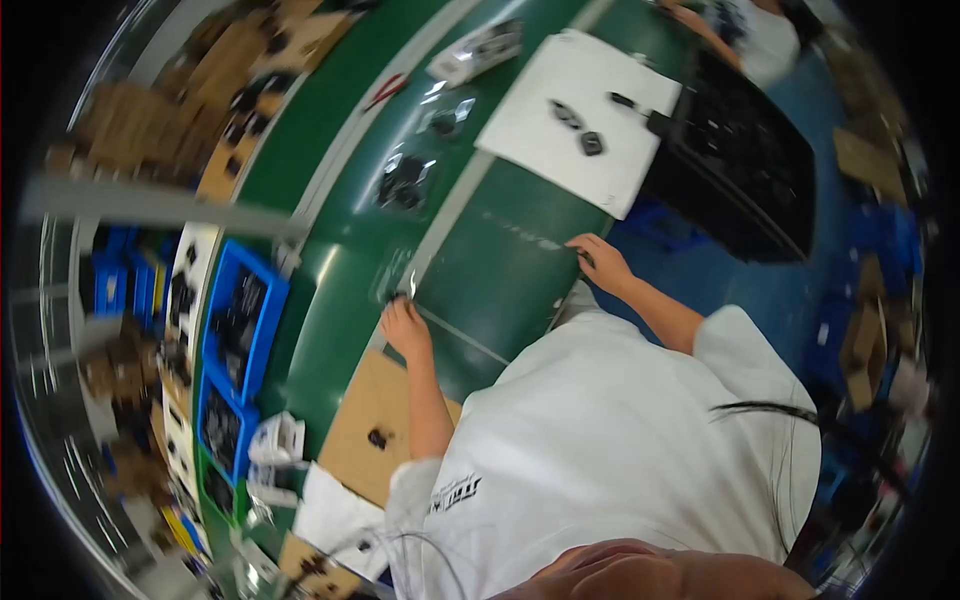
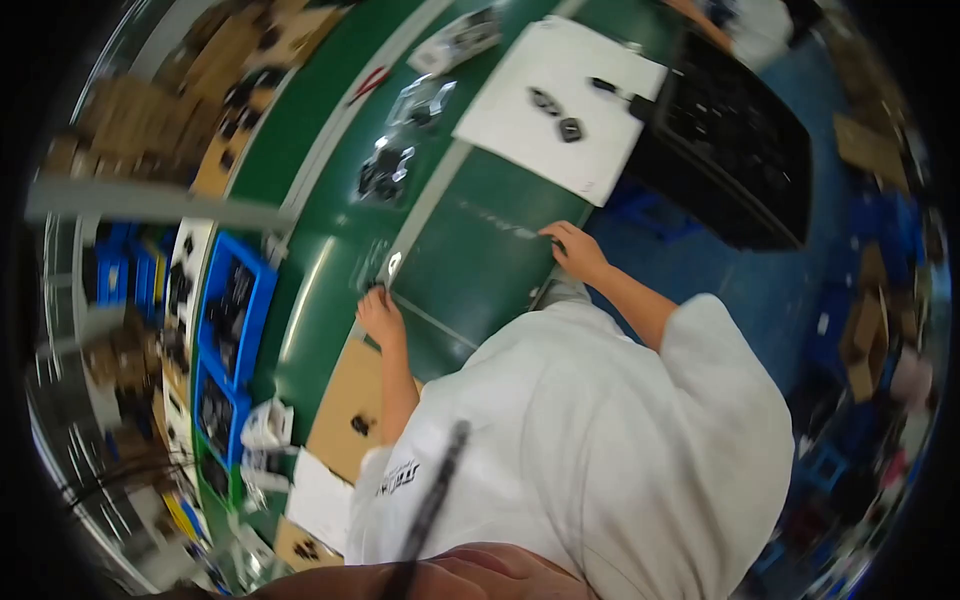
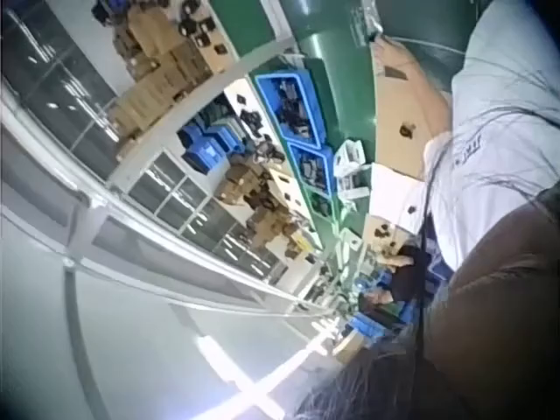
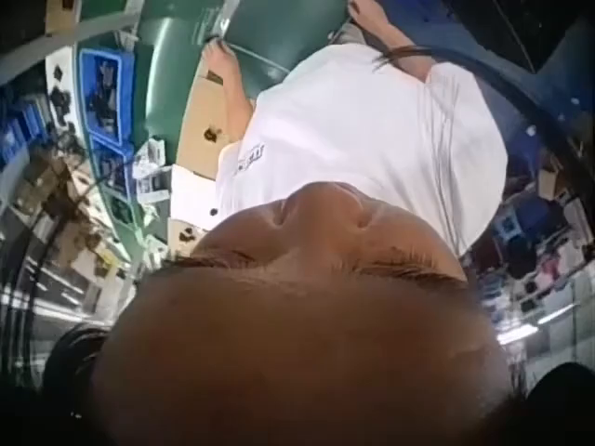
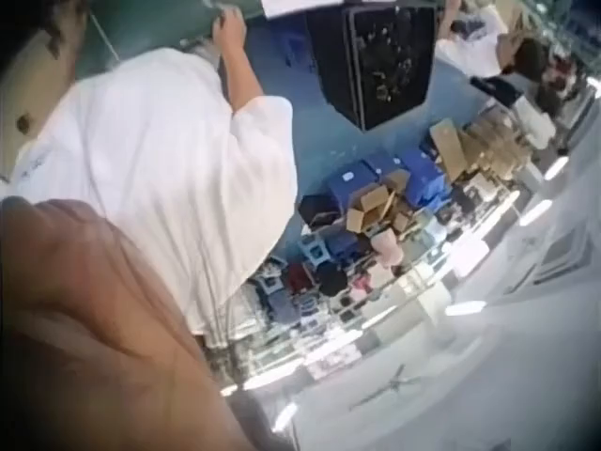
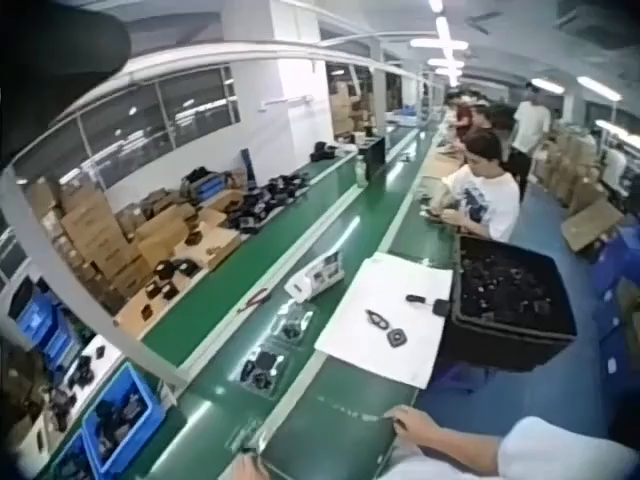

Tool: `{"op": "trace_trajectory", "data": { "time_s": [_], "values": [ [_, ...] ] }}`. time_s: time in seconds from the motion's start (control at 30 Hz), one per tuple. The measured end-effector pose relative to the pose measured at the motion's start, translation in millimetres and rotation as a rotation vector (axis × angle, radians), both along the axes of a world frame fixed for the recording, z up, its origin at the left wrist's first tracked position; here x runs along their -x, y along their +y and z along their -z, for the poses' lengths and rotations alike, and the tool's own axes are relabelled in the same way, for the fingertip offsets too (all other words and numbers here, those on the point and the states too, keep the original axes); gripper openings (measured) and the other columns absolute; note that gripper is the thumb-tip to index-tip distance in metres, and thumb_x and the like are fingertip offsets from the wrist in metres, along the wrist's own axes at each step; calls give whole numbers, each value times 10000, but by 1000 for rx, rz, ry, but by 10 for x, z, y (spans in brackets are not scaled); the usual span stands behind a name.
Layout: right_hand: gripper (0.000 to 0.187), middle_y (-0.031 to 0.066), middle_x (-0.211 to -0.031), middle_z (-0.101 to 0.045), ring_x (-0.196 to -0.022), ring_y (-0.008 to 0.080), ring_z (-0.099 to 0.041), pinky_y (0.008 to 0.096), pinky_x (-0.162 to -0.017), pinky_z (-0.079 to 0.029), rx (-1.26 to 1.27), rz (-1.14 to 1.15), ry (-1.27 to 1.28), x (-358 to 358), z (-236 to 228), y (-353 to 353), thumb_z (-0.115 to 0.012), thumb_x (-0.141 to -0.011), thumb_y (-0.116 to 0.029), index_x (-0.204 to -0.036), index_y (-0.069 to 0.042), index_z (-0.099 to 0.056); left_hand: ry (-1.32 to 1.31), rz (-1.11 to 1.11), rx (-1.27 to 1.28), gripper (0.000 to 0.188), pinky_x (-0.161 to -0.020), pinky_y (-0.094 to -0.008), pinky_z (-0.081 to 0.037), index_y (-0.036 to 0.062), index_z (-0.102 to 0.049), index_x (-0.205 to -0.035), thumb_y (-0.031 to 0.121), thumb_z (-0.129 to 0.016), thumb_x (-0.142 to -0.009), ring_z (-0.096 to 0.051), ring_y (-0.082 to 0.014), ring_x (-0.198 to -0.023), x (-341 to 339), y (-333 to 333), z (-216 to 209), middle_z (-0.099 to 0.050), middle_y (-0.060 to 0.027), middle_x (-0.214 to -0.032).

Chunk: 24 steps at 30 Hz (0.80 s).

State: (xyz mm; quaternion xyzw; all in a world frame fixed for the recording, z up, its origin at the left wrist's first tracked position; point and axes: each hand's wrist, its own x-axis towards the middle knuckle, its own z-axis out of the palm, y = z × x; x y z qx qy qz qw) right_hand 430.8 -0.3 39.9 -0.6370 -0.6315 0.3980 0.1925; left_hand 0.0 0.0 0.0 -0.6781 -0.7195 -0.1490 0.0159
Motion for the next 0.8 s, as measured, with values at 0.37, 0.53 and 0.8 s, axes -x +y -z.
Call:
{"op": "trace_trajectory", "data": {
  "time_s": [0.37, 0.53, 0.8],
  "values": [
    [251, 95, -1047, -672, -935, 305, -628, 374, -833, -504, -421, 772, -525, -2928, 102, 884, -605, -812, -87, -1055, -81, -665, -210, 283, 182, 201, -823, -369, -437, 101, -624, -1032, 116, -672, -837, -574, -272, -862, -1584, -404, -181, -641, -61, -922],
    [259, 88, -1036, -708, -947, 288, -657, 362, -825, -520, 178, 868, -503, -4240, 727, 1101, -674, -807, -203, -1041, -94, -701, -235, 174, 269, 168, -797, -363, -451, 82, -622, -1040, 123, -639, -878, -576, -265, -832, -1718, -473, -316, -644, -68, -881],
    [267, 72, -1007, -730, -898, 309, -669, 403, -810, -535, 323, 301, -656, -4199, 852, 1580, -681, -832, -360, -984, -143, -717, -280, -71, 343, 134, -743, -357, -466, 75, -627, -1036, 127, -579, -922, -573, -241, -791, -1942, -388, -361, -642, -55, -836]
  ]
}}
